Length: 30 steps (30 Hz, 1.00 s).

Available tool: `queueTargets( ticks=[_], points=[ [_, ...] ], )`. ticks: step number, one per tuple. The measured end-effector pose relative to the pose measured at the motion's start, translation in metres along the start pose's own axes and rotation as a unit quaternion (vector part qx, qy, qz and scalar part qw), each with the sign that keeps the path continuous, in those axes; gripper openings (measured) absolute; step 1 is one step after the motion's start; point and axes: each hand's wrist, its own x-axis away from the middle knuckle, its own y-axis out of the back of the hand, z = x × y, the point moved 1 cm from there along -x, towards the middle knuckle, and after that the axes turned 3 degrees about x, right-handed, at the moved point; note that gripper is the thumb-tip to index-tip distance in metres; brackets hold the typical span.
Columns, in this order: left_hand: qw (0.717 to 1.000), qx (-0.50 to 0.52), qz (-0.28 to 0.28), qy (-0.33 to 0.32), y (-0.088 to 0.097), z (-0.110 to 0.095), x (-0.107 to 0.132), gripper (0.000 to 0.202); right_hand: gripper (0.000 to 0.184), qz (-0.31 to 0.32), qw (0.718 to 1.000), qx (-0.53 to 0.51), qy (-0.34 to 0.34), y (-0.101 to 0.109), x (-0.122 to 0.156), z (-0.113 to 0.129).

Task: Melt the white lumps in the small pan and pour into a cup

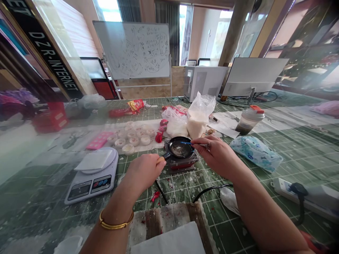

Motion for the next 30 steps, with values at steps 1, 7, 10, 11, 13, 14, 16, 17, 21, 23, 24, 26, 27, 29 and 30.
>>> queueTargets(
  ticks=[1, 7, 10, 11, 13, 14, 16, 17, 21, 23, 24, 26, 27, 29, 30],
  points=[
    [1.0, 0.001, 0.001, 0.001, -0.0002, 0.0005, 0.0002, 0.036, 0.028, 0.011, 1.0, 0.001, 0.009, -0.0006, -0.0004, -0.0001],
    [1.0, 0.0, 0.002, 0.002, 0.0006, 0.0009, 0.0012, 0.036, 0.03, -0.003, 1.0, -0.02, 0.003, -0.0025, -0.0017, 0.0027],
    [1.0, 0.001, 0.006, 0.005, 0.0004, 0.0001, 0.0005, 0.036, 0.029, 0.027, 0.999, -0.016, 0.018, -0.004, -0.002, 0.0053],
    [1.0, 0.001, 0.006, 0.003, 0.0002, -0.0001, 0.0002, 0.036, 0.029, 0.029, 0.999, -0.015, 0.016, -0.0044, -0.0021, 0.0055],
    [1.0, 0.001, 0.003, 0.0, 0.0, -0.0004, -0.0004, 0.036, 0.029, 0.01, 1.0, -0.017, 0.002, -0.0045, -0.0023, 0.0046],
    [1.0, 0.001, 0.002, 0.0, 0.0001, -0.0004, -0.0007, 0.036, 0.029, 0.003, 1.0, -0.015, -0.002, -0.0045, -0.0024, 0.0038],
    [1.0, 0.003, 0.004, 0.001, 0.0003, -0.0006, -0.0011, 0.036, 0.029, 0.01, 1.0, -0.007, -0.002, -0.0052, -0.0027, 0.002],
    [1.0, 0.004, 0.005, 0.002, 0.0003, -0.0007, -0.0012, 0.036, 0.029, 0.017, 1.0, -0.003, -0.003, -0.0057, -0.0028, 0.0011],
    [1.0, 0.004, 0.003, 0.006, 0.0001, -0.0009, -0.0005, 0.036, 0.03, -0.015, 0.999, -0.005, -0.027, -0.0065, -0.004, -0.0008],
    [1.0, 0.002, 0.002, 0.007, -0.0002, -0.0007, 0.0002, 0.035, 0.03, -0.009, 1.0, -0.001, -0.024, -0.0071, -0.0046, -0.0007],
    [1.0, 0.002, 0.003, 0.007, -0.0003, -0.0006, 0.0004, 0.036, 0.029, 0.003, 1.0, 0.002, -0.019, -0.0076, -0.0048, -0.0007],
    [1.0, 0.002, 0.003, 0.007, -0.0004, -0.0001, 0.0006, 0.036, 0.029, 0.013, 1.0, 0.003, -0.017, -0.0084, -0.0051, -0.0008],
    [1.0, 0.002, 0.004, 0.007, -0.0004, 0.0001, 0.0005, 0.036, 0.03, 0.005, 1.0, 0.001, -0.021, -0.0086, -0.0053, -0.001],
    [1.0, 0.003, 0.005, 0.007, -0.0004, 0.0005, 0.0001, 0.035, 0.03, -0.014, 0.999, 0.0, -0.031, -0.0091, -0.0058, -0.0015],
    [1.0, 0.004, 0.005, 0.007, -0.0004, 0.0007, -0.0001, 0.035, 0.03, -0.01, 0.999, 0.004, -0.032, -0.0096, -0.0062, -0.0018]
  ],
)
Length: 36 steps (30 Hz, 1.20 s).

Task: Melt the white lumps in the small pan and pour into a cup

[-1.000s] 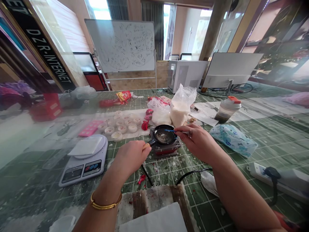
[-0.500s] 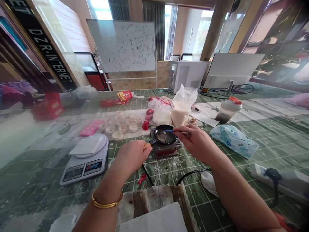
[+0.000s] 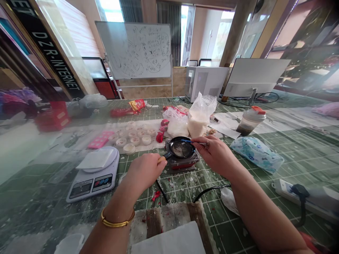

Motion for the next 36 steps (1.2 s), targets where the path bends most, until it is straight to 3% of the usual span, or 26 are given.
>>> queueTargets(
  ticks=[3, 6, 11, 14, 25, 31, 36],
  points=[
    [1.0, 0.0, 0.0, 0.0, -0.0003, 0.0004, -0.0002, 0.035, 0.03, 0.027, 1.0, 0.016, 0.004, -0.0011, -0.0011, -0.0009],
    [1.0, -0.001, 0.0, 0.0, -0.0008, 0.0005, -0.0004, 0.036, 0.03, 0.005, 1.0, 0.016, -0.005, 0.0007, -0.0011, -0.0026],
    [1.0, -0.002, -0.003, -0.001, -0.0008, -0.0001, -0.0004, 0.035, 0.029, 0.026, 0.999, 0.022, 0.008, 0.0032, 0.0015, -0.0018],
    [1.0, -0.002, -0.003, -0.003, -0.0001, 0.0, 0.0002, 0.035, 0.03, -0.006, 1.0, 0.005, 0.006, 0.0028, 0.0021, -0.0003],
    [1.0, 0.001, -0.006, -0.005, 0.0003, 0.001, 0.0026, 0.036, 0.03, 0.026, 0.999, 0.041, 0.005, 0.0014, 0.0003, -0.001],
    [1.0, -0.001, -0.006, -0.01, -0.0001, -0.0003, 0.0009, 0.036, 0.029, 0.038, 0.998, 0.011, 0.054, 0.0037, 0.0026, 0.0028],
    [1.0, -0.008, -0.005, -0.009, -0.0001, -0.0002, 0.0016, 0.038, 0.027, 0.042, 0.998, 0.025, 0.037, 0.0068, 0.0047, 0.003]
  ],
)
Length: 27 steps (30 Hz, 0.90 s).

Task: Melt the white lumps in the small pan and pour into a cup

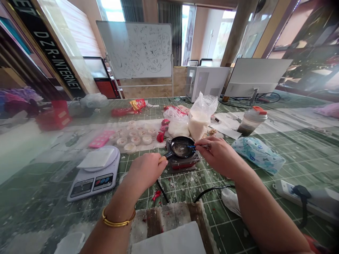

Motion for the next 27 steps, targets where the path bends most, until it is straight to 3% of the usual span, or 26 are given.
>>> queueTargets(
  ticks=[4, 9, 13, 17, 20, 22, 24, 27],
  points=[
    [1.0, 0.001, 0.002, 0.0, 0.0, 0.0, 0.0, 0.039, 0.027, 0.018, 0.998, -0.03, 0.049, 0.001, 0.002, 0.003],
    [1.0, 0.004, -0.003, 0.001, 0.0, 0.0, -0.001, 0.037, 0.027, 0.007, 1.0, -0.003, -0.002, 0.002, 0.001, 0.0],
    [1.0, 0.006, -0.001, 0.003, 0.0, 0.0, -0.001, 0.039, 0.028, 0.033, 0.997, -0.043, 0.055, 0.001, 0.002, 0.004],
    [1.0, 0.003, 0.0, 0.002, 0.0, 0.0, -0.001, 0.039, 0.028, 0.002, 1.0, -0.027, -0.003, 0.0, -0.001, -0.005],
    [1.0, -0.003, 0.002, 0.0, -0.001, 0.001, -0.001, 0.039, 0.026, -0.011, 0.995, -0.095, -0.042, 0.004, -0.002, -0.017],
    [1.0, -0.002, 0.001, -0.001, 0.0, 0.001, -0.001, 0.039, 0.024, -0.018, 0.969, -0.23, -0.083, 0.002, -0.005, -0.024],
    [1.0, 0.0, -0.001, 0.0, 0.0, 0.001, -0.001, 0.039, 0.024, -0.03, 0.918, -0.369, -0.143, -0.006, -0.012, -0.03],
    [1.0, 0.005, -0.002, 0.002, 0.0, 0.0, 0.0, 0.039, 0.027, -0.046, 0.866, -0.455, -0.203, -0.026, -0.026, -0.043]
  ],
)
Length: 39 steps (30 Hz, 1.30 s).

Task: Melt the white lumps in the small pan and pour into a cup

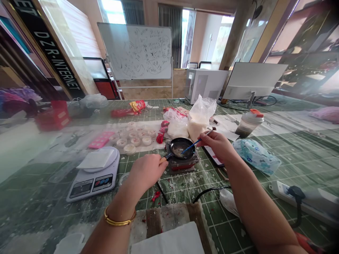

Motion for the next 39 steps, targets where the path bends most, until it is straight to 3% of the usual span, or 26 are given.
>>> queueTargets(
  ticks=[5, 9, 15, 18, 23, 29, 35, 39],
  points=[
    [1.0, 0.008, 0.001, -0.001, 0.0, -0.002, 0.002, 0.039, 0.024, -0.021, 0.996, -0.049, -0.073, 0.011, -0.026, -0.028],
    [1.0, 0.013, 0.0, -0.003, 0.002, -0.001, 0.002, 0.039, 0.022, -0.048, 0.992, -0.057, -0.099, 0.03, -0.031, -0.03],
    [1.0, 0.019, 0.001, -0.007, 0.003, -0.002, 0.002, 0.039, 0.023, -0.027, 0.993, -0.048, -0.105, 0.006, -0.03, -0.03],
    [1.0, 0.022, 0.002, -0.01, 0.004, -0.003, 0.003, 0.038, 0.024, -0.044, 0.992, -0.038, -0.11, 0.008, -0.032, -0.035],
    [1.0, 0.027, 0.0, -0.012, 0.004, -0.004, 0.003, 0.038, 0.028, -0.105, 0.989, -0.04, -0.095, 0.034, -0.031, -0.035],
    [0.999, 0.039, -0.004, -0.012, 0.001, -0.002, 0.002, 0.036, 0.024, -0.078, 0.993, -0.043, -0.081, 0.009, -0.026, -0.036],
    [0.997, 0.072, 0.003, -0.021, -0.002, 0.002, -0.002, 0.037, 0.024, -0.129, 0.988, -0.057, -0.063, 0.033, -0.026, -0.034],
    [0.994, 0.103, 0.014, -0.025, -0.005, 0.004, -0.008, 0.037, 0.025, -0.097, 0.992, -0.071, -0.047, 0.021, -0.022, -0.032]
  ],
)
